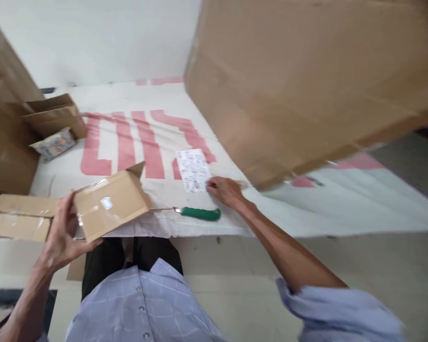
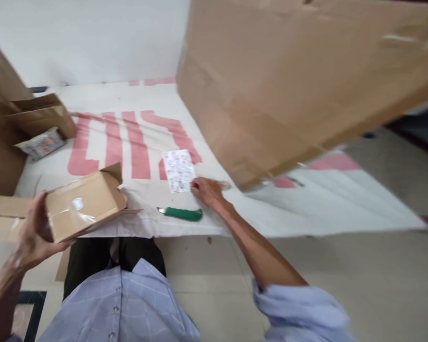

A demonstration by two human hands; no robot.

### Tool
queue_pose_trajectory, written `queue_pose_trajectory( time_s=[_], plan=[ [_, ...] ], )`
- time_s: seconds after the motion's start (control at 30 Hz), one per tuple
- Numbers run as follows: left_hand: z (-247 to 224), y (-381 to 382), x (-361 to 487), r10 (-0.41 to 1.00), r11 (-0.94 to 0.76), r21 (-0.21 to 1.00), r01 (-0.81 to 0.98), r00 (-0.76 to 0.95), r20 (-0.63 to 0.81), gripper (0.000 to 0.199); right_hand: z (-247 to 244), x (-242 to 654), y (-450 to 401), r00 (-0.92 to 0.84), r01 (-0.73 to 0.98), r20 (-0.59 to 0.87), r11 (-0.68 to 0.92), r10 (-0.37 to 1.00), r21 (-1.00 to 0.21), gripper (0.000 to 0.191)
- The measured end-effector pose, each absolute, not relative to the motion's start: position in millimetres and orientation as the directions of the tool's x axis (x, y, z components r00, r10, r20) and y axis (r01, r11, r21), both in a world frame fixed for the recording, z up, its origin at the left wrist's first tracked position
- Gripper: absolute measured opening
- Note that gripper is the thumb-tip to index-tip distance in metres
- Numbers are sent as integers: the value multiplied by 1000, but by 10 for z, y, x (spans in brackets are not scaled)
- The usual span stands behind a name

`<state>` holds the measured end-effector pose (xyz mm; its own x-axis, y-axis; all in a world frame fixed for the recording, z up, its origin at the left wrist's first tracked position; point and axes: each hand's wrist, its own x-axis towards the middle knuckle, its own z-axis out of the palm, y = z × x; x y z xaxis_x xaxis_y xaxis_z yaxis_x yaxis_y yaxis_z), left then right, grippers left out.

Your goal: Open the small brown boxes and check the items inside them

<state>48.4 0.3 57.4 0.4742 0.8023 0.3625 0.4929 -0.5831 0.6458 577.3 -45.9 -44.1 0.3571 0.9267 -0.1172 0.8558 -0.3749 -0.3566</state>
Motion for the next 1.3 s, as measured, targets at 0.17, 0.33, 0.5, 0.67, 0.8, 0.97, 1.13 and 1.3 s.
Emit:
queue_pose_trajectory(
  time_s=[0.17, 0.33, 0.5, 0.67, 0.8, 0.97, 1.13, 1.3],
  plan=[
    [654, -86, 535, 801, -578, 655, 486, 494, 339, 125, -484, 5720, -459, 332, 924, -99, -345, 938, -165, 24],
    [684, -154, 585, 755, -624, 662, 415, 538, 375, 126, 67, 5328, -388, 219, 952, 287, -139, 933, -273, 22],
    [678, -217, 601, 737, -647, 636, 421, 558, 381, 128, 978, 4316, -427, -152, 782, 628, 482, 763, -396, 15],
    [631, -269, 607, 742, -644, 627, 438, 555, 375, 133, 1286, 3516, -437, -493, 656, 591, 719, 638, -229, 21],
    [588, -291, 614, 729, -655, 637, 406, 560, 393, 132, 1202, 3398, -378, -583, 667, 502, 729, 639, -153, 19],
    [561, -292, 619, 715, -664, 639, 388, 578, 393, 133, 1168, 3427, -420, -586, 675, 522, 730, 619, -108, 23],
    [564, -291, 622, 715, -663, 641, 386, 578, 392, 132, 1161, 3390, -470, -572, 659, 549, 740, 610, -136, 33],
    [557, -302, 616, 711, -667, 639, 383, 583, 393, 135, 1146, 3373, -471, -551, 647, 551, 738, 627, -193, 30]
  ],
)
